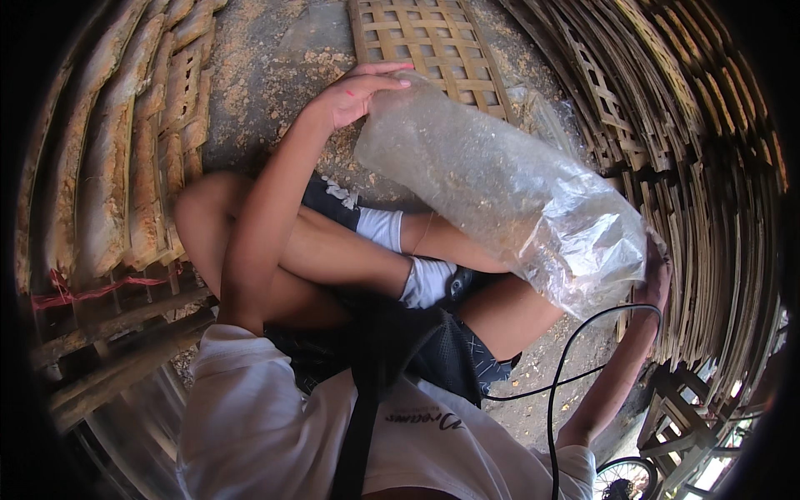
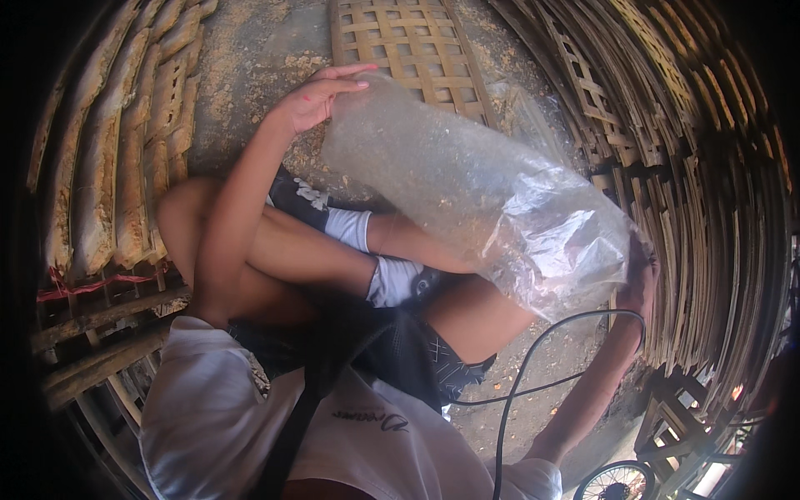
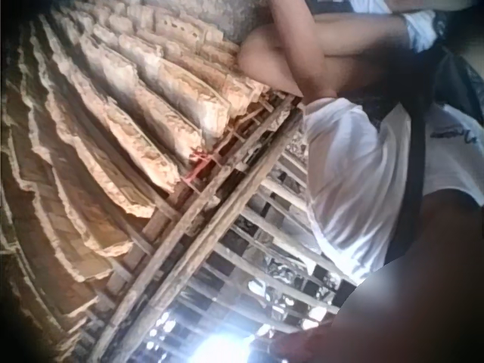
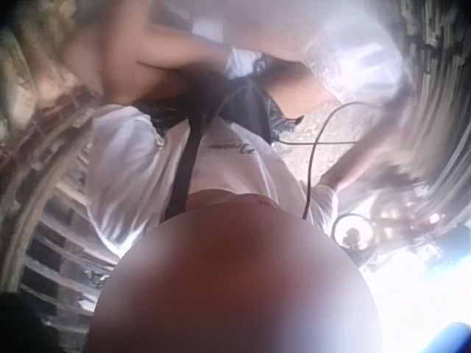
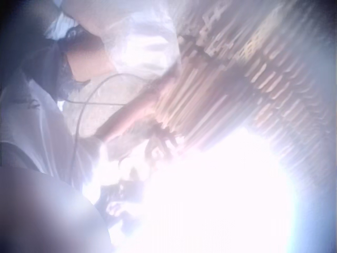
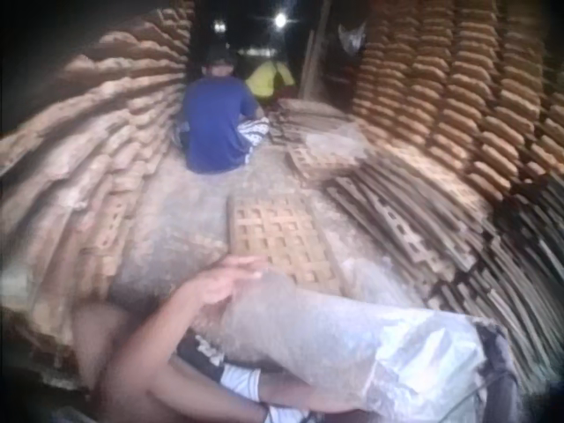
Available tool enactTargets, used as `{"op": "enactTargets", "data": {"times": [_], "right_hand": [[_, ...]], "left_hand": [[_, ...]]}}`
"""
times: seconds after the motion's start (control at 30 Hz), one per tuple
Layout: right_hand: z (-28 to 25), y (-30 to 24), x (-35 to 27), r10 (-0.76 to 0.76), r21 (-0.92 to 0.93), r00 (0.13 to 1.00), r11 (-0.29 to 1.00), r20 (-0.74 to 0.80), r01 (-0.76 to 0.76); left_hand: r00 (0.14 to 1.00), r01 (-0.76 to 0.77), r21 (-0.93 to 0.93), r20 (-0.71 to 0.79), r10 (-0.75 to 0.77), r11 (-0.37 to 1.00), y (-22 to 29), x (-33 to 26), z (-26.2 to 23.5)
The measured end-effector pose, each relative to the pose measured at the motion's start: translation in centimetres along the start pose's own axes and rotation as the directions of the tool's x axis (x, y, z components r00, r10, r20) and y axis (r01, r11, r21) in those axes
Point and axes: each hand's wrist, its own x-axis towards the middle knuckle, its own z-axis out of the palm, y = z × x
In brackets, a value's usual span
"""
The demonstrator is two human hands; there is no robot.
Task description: The person sits on the floor and assembles a wooden lattice by hand, fitting slats into a grid pattern. They then place a plastic sheet over the lattice and smooth it down.
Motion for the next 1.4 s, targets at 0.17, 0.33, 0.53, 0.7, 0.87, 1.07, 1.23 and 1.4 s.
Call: {"op": "enactTargets", "data": {"times": [0.17, 0.33, 0.53, 0.7, 0.87, 1.07, 1.23, 1.4], "right_hand": [[4.2, -4.0, 3.7, -0.284, 0.116, 0.935, 0.957, 0.211, 0.265], [12.7, -1.6, 2.7, -0.365, 0.038, 0.928, 0.931, 0.069, 0.363], [26.8, 2.9, -2.2, -0.078, 0.329, 0.989, 0.944, 0.125, 0.033], [31.9, 5.5, -10.5, -0.021, 0.249, 0.983, 0.968, 0.180, -0.025], [32.6, 5.7, -11.9, -0.011, 0.121, 0.949, 0.992, 0.316, -0.028], [32.4, 3.6, -9.4, -0.095, 0.146, 0.882, 0.989, 0.462, 0.031], [31.6, 3.2, -6.2, 0.057, 0.651, 0.987, 0.745, 0.151, -0.143], [29.4, 0.7, 0.1, 0.068, 0.356, 0.967, 0.921, 0.247, -0.156]], "left_hand": [[0.860, -0.427, -0.193, -0.388, 0.331, 0.883, 3.3, 0.1, -2.0], [0.859, -0.053, -0.509, -0.462, -0.220, 0.859, 2.1, -0.5, -3.0], [0.835, 0.262, -0.254, -0.424, -0.351, 0.931, -3.9, 0.9, 2.7], [0.961, -0.043, -0.598, -0.243, -0.130, 0.800, -6.5, 2.5, 4.6], [0.959, -0.084, -0.730, -0.245, -0.145, 0.679, -1.7, 2.1, 0.6], [0.986, -0.088, -0.342, -0.163, 0.034, 0.936, -0.6, 2.3, -2.5], [0.965, 0.034, 0.138, -0.263, 0.004, 0.990, -2.1, 5.2, -4.5], [0.897, 0.101, 0.489, -0.422, 0.134, 0.866, -1.9, 6.6, -5.9]]}}
